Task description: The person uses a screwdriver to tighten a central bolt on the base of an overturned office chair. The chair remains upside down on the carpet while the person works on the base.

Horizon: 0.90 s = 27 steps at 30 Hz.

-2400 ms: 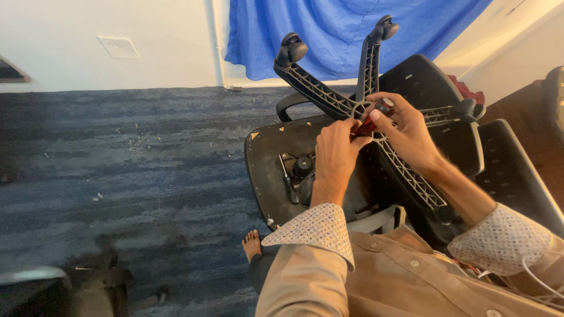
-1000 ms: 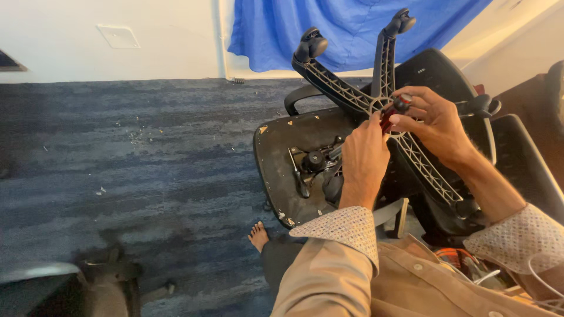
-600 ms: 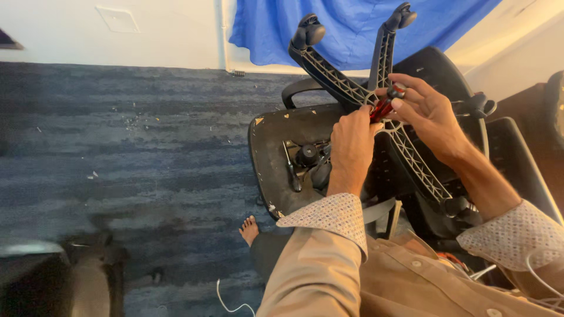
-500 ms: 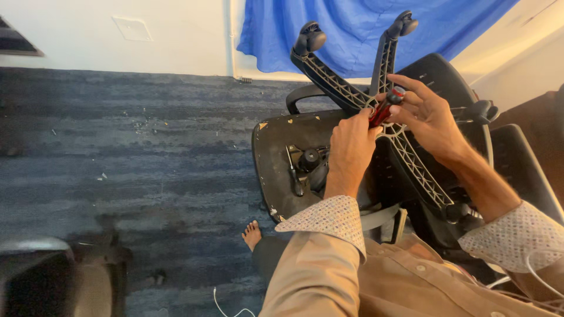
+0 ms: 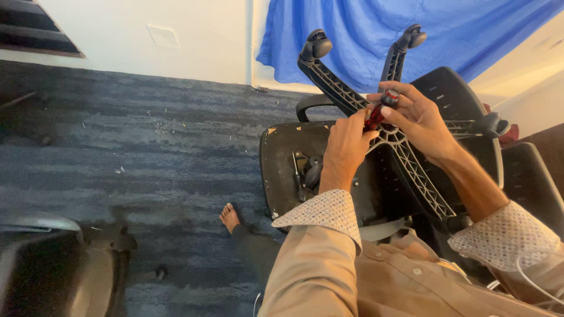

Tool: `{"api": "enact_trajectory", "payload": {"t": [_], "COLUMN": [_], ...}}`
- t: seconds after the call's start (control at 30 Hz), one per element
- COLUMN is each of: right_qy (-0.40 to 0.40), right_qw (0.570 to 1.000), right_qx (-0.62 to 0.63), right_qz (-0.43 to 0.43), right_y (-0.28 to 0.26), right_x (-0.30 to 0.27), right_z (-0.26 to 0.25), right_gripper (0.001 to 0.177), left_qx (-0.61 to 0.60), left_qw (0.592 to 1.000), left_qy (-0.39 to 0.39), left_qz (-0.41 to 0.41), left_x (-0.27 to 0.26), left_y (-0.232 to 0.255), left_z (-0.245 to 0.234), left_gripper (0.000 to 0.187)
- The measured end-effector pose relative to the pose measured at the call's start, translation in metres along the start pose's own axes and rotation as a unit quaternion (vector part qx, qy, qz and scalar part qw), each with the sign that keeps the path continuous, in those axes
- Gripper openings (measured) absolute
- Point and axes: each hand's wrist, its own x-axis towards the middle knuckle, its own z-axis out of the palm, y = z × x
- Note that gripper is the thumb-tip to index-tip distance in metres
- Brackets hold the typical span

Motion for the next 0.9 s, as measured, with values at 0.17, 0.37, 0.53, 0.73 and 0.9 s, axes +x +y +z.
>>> {"api": "enact_trajectory", "payload": {"t": [0.17,0.37,0.53,0.73,0.9], "right_qy": [0.045,0.104,0.076,0.048,0.130], "right_qw": [0.999,0.990,0.996,0.998,0.986], "right_qx": [-0.010,-0.094,0.022,0.019,-0.096], "right_qz": [0.008,0.002,0.029,0.031,0.033], "right_y": [0.006,0.024,0.016,0.005,0.025], "right_x": [-0.001,0.008,0.007,0.004,0.008], "right_z": [0.002,0.007,0.008,0.001,0.012], "right_gripper": [0.046,0.036,0.035,0.044,0.029], "left_qx": [0.012,-0.023,-0.011,0.019,-0.028], "left_qw": [0.999,0.999,1.000,0.997,0.999], "left_qy": [0.024,0.038,0.021,0.069,0.040], "left_qz": [0.019,0.009,-0.009,0.029,-0.003], "left_x": [-0.005,-0.009,-0.008,-0.012,-0.007], "left_y": [0.001,0.006,0.002,0.008,0.007], "left_z": [0.001,-0.006,-0.003,0.001,-0.006], "left_gripper": [0.048,0.030,0.029,0.041,0.033]}}
